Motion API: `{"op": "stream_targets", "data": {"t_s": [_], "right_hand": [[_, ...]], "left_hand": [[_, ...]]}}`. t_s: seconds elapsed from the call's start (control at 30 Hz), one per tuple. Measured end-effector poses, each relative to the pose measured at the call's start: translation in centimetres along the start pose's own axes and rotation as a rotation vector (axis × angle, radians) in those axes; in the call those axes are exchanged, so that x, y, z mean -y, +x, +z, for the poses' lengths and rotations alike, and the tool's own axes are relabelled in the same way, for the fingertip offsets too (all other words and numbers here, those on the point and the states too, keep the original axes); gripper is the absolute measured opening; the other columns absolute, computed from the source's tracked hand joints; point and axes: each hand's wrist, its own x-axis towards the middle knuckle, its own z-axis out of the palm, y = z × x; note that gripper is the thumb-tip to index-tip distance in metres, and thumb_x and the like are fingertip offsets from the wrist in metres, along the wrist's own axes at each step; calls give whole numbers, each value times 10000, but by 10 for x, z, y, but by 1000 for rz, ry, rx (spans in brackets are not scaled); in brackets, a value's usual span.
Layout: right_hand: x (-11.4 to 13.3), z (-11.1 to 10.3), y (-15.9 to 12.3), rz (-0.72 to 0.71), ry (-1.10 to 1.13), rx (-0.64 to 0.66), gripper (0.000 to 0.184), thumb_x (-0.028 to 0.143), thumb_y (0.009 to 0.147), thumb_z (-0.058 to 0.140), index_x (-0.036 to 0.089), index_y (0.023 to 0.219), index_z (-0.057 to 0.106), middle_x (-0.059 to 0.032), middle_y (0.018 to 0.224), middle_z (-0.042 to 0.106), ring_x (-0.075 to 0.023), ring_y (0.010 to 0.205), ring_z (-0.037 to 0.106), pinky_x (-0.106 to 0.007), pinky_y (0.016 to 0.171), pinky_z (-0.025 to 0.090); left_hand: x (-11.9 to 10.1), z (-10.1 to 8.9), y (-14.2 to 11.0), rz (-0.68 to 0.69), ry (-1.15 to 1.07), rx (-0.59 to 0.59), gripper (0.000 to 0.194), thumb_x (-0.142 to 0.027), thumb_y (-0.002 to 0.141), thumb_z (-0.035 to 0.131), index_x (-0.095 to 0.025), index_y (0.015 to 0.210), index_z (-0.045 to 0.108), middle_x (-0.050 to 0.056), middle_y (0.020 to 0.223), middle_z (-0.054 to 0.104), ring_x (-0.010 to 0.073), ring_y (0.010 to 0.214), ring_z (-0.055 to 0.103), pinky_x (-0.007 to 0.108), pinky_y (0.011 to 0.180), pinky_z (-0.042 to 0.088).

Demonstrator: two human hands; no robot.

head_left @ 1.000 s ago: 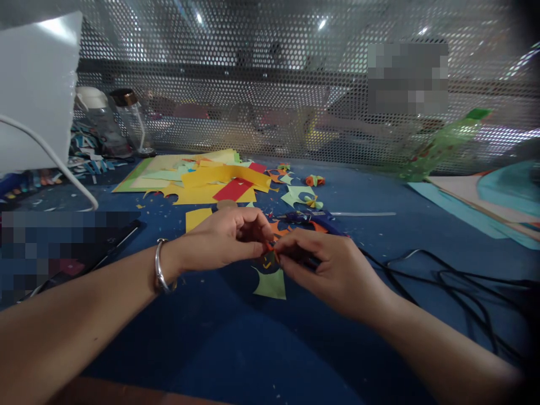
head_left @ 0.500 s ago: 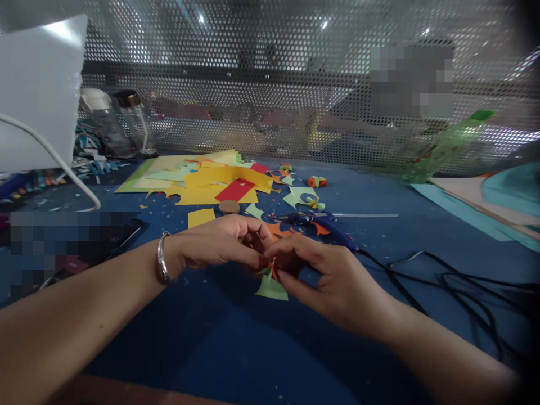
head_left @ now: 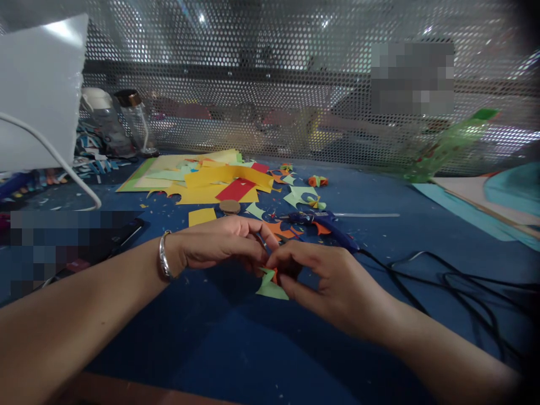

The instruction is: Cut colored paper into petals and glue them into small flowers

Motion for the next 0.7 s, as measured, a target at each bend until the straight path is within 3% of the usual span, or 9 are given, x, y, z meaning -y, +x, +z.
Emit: {"op": "stream_targets", "data": {"t_s": [0.17, 0.3, 0.4, 0.7], "right_hand": [[-6, -1, 0, 46, 1, -71, 181, 90, 822, 553, 212, 909, 655, 16, 825, 698, -104, 705, 632, -206, 657, 500], [-9, -3, -1, 87, 46, -162, 148, 123, 840, 558, 208, 922, 649, 7, 807, 703, -109, 689, 651, -203, 634, 523], [-10, -5, 0, 96, 49, -245, 126, 145, 846, 570, 211, 920, 647, 3, 795, 713, -114, 687, 667, -199, 613, 531], [-15, -9, 2, 102, 9, -372, 121, 165, 825, 605, 205, 928, 652, 14, 773, 688, -102, 670, 654, -185, 614, 535]], "left_hand": [[1, 5, 1, 152, 92, -168, 154, -149, 842, 599, -154, 992, 568, 21, 835, 660, 113, 746, 643, 271, 733, 505], [4, 8, 0, 351, 362, -408, 84, -173, 862, 575, -167, 944, 588, 31, 887, 656, 130, 799, 633, 275, 724, 506], [4, 11, -3, 451, 563, -520, 76, -161, 864, 560, -173, 909, 619, 13, 839, 655, 117, 735, 607, 248, 641, 488], [3, 17, -6, 678, 800, -563, 66, -157, 858, 632, -150, 921, 651, 6, 837, 657, 92, 727, 608, 218, 674, 507]]}}
